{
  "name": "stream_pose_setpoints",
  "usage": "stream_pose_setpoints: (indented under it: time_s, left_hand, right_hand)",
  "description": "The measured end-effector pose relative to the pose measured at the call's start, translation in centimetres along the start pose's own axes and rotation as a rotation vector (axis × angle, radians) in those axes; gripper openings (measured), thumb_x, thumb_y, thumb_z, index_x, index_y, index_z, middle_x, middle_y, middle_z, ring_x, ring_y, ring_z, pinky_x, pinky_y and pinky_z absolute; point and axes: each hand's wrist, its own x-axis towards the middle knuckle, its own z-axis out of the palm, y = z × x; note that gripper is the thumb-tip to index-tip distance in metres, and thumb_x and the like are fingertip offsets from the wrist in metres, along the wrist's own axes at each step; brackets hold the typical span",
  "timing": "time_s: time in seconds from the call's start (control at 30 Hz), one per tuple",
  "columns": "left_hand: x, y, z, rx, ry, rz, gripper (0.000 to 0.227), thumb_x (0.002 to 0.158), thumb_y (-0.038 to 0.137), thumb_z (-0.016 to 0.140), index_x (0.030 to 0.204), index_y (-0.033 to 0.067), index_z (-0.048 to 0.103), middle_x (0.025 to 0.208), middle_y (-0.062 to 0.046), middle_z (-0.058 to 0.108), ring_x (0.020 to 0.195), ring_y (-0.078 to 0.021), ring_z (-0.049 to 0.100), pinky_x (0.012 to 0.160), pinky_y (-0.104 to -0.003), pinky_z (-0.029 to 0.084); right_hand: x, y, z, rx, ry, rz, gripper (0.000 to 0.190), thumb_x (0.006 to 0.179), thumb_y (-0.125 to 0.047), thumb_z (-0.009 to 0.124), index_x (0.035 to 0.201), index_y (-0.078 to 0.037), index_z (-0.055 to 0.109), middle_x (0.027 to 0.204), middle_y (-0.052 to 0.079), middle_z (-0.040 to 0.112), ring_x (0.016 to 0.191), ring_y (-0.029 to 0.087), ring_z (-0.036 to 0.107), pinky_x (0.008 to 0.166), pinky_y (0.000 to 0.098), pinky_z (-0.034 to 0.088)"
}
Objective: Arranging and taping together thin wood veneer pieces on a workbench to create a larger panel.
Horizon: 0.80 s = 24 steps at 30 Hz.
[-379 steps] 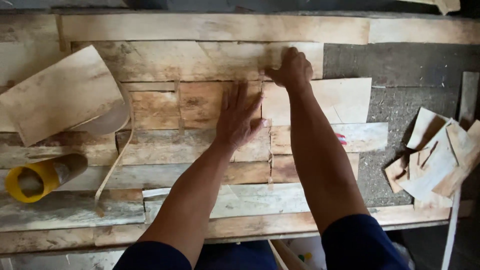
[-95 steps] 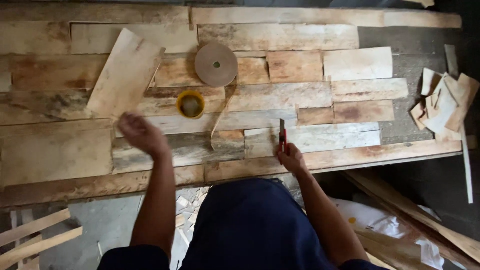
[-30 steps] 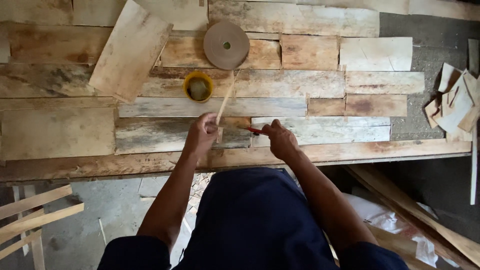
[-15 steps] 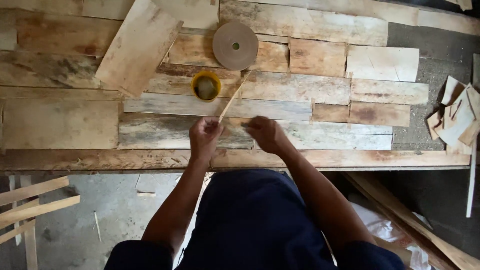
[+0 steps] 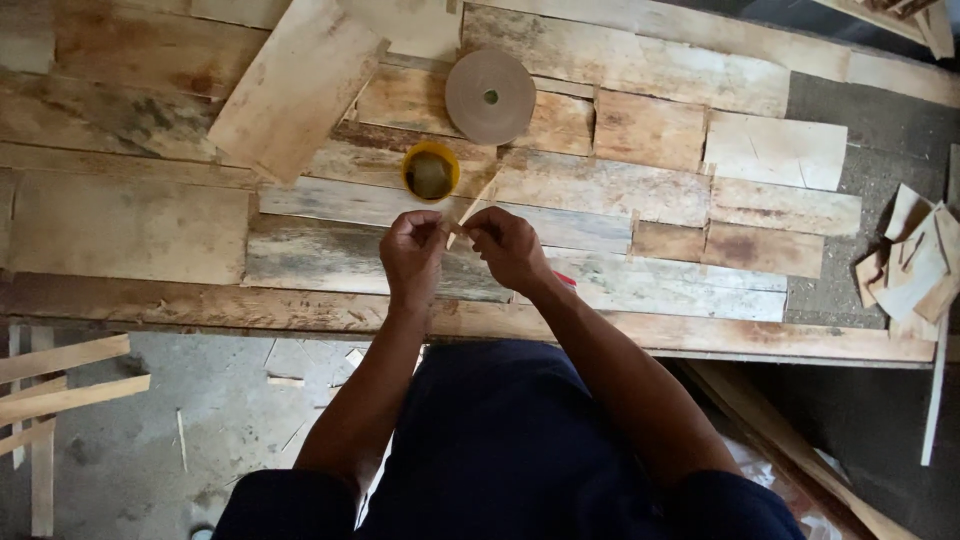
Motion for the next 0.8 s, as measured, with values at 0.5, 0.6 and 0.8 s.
stream_pose_setpoints:
  time_s: [0.5,0.6,0.8]
  left_hand:
    - [3.7,1.6,0.6,0.03,0.163,0.15,0.012,0.093,0.0,0.075,0.104,-0.003,0.071,0.094,-0.008,0.076,0.085,-0.0122,0.072,0.077,-0.026,0.061]
    - [5.1,0.4,0.2,0.043,0.206,0.199,0.015,0.094,0.001,0.075,0.108,-0.0031,0.07,0.096,-0.008,0.074,0.086,-0.0126,0.069,0.078,-0.026,0.059]
    - [5.5,-1.2,0.0,0.257,0.396,0.26,0.041,0.096,0.015,0.077,0.13,0.0005,0.06,0.124,-0.013,0.067,0.11,-0.021,0.066,0.092,-0.034,0.056]
  right_hand:
    - [4.2,-3.0,2.1,0.006,0.176,-0.103,0.019,0.096,-0.011,0.075,0.109,0.001,0.068,0.088,0.009,0.073,0.077,0.012,0.066,0.068,0.029,0.055]
    - [5.8,-3.0,2.5,-0.015,0.269,-0.125,0.027,0.09,-0.011,0.077,0.11,0.0,0.062,0.088,0.007,0.075,0.078,0.013,0.071,0.069,0.0286,0.059]
    - [7.5,-4.6,2.6,-0.241,0.358,-0.173,0.038,0.082,-0.012,0.078,0.111,-0.001,0.056,0.08,0.012,0.076,0.074,0.02,0.077,0.066,0.0346,0.061]
